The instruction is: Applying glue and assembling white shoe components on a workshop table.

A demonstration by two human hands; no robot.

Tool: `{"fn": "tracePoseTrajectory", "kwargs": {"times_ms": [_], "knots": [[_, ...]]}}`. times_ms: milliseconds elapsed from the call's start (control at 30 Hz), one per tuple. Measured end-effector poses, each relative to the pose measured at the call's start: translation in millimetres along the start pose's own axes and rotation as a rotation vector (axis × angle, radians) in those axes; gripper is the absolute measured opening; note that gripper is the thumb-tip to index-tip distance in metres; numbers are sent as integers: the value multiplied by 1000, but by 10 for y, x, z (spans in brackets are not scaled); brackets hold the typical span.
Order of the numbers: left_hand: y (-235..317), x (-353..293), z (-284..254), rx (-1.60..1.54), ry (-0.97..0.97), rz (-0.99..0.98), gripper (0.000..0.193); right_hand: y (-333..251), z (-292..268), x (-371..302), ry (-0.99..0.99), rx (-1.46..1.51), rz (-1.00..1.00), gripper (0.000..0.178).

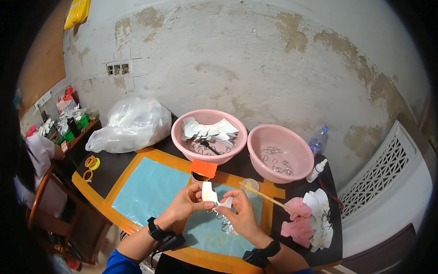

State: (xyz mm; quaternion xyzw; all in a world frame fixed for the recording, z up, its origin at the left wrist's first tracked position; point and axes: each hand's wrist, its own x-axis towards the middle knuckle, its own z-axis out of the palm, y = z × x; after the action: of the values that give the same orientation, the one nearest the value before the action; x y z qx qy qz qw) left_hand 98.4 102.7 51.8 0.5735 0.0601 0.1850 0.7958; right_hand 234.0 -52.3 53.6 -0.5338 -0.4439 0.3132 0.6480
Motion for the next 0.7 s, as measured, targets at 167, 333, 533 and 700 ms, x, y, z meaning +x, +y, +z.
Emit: {"fn": "tracePoseTrajectory", "kwargs": {"times_ms": [167,333,533,700], "knots": [[-22,-42,-32,-118,89,-37,41,-1,-14,31,49,63,34,40],[-82,-43,-47,-59,80,-80,43,3,31,123,-108,-300,19,40],[13,-73,-95,-239,100,-207,50,14,50,128,-22,1,188,26],[-12,-75,-54,-83,94,-83,53,49,13,83,4,-27,169,23]]}}
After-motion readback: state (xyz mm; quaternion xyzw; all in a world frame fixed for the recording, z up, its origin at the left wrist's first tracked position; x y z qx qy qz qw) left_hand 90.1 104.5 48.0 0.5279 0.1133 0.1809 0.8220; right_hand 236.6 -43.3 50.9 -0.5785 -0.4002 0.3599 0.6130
